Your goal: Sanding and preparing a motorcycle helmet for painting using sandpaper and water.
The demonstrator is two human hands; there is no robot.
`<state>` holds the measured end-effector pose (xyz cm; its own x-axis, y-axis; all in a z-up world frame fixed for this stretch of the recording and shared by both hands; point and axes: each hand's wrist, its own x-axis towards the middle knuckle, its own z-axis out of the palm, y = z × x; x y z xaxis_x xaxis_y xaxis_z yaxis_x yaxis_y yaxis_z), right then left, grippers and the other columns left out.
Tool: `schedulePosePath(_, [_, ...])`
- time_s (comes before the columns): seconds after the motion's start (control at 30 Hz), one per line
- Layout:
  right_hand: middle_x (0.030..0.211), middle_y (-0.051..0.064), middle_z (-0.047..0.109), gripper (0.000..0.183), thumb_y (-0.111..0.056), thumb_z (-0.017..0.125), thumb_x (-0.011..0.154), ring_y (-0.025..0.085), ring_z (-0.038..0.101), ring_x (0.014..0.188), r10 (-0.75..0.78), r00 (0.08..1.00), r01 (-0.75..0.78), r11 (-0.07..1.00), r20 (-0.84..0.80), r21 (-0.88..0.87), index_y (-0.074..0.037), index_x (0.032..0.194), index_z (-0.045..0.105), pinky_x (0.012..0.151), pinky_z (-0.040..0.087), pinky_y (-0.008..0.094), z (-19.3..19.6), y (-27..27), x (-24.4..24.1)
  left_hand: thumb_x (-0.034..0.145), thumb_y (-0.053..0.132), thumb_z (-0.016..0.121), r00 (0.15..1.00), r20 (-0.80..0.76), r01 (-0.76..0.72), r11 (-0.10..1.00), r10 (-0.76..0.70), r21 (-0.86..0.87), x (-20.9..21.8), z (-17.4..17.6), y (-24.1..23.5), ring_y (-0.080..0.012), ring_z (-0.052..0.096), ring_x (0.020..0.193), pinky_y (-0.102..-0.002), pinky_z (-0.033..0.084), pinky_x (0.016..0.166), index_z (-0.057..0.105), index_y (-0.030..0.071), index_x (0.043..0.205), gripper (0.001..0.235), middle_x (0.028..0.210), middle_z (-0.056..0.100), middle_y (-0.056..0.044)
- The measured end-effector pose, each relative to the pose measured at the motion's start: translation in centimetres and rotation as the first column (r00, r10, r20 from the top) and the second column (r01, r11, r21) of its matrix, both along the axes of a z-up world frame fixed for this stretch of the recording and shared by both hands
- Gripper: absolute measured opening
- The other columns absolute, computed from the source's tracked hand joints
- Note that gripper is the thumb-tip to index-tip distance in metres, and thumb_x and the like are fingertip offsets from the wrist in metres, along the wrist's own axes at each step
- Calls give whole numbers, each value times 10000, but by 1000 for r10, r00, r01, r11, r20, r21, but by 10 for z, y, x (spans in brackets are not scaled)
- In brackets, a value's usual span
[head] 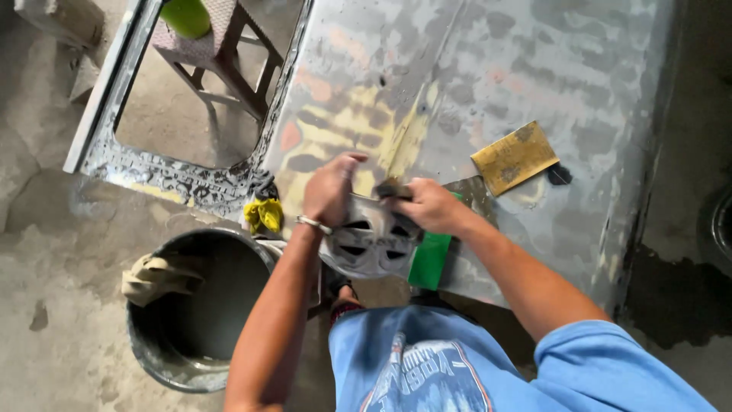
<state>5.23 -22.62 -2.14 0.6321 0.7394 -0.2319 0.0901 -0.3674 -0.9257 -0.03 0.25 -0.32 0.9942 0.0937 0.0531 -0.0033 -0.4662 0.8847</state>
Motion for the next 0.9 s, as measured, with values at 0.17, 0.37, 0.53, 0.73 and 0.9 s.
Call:
schedulePosePath(0.17, [825, 79, 731, 234, -295, 706, 958, 135, 640, 707, -41, 985, 53, 997, 166, -64, -84, 1041, 762, 689, 531, 347, -1, 18, 0, 1047, 481, 301, 999, 33, -2, 989, -3, 149, 7, -10, -1, -383, 693, 1032, -445, 519, 837, 722, 146, 1190, 556, 1123, 750, -149])
schedulePosePath(0.37, [945, 81, 777, 239, -239, 688, 930, 229, 705, 902, 82, 927, -132, 985, 366, 114, -97, 1106, 766, 910, 415, 448, -29, -8, 10, 1050, 491, 282, 991, -124, -31, 996, 41, 80, 4, -32, 26, -429, 692, 923, -479, 510, 802, 712, 172, 1212, 560, 952, 722, -223])
schedulePosePath(0.53, [877, 126, 716, 197, -248, 766, 933, 337, 642, 860, 84, 880, -66, 996, 467, -54, -57, 919, 720, 869, 506, 437, -14, 26, 16, 1024, 550, 314, 988, -152, 27, 977, 6, 211, 11, 0, 1, -403, 690, 1018, -482, 515, 832, 712, 158, 1152, 573, 1019, 755, -174])
schedulePosePath(0.73, [900, 85, 749, 345, -239, 693, 863, 294, 675, 905, 85, 996, -85, 995, -6, 60, -160, 1193, 756, 885, 525, 392, -3, 15, 25, 1023, 564, 270, 987, -103, -115, 987, 127, 116, 15, -20, 22, -381, 687, 1061, -466, 518, 854, 762, 163, 1091, 638, 1092, 758, -159])
schedulePosePath(0.9, [1059, 115, 738, 319, -236, 753, 857, 318, 636, 1010, 156, 886, -147, 988, 437, -54, -80, 1134, 736, 955, 438, 462, -9, 28, 15, 1036, 546, 294, 993, -103, -44, 988, 59, 145, 9, -28, 23, -398, 684, 1066, -470, 513, 868, 739, 136, 1136, 614, 1110, 752, -179])
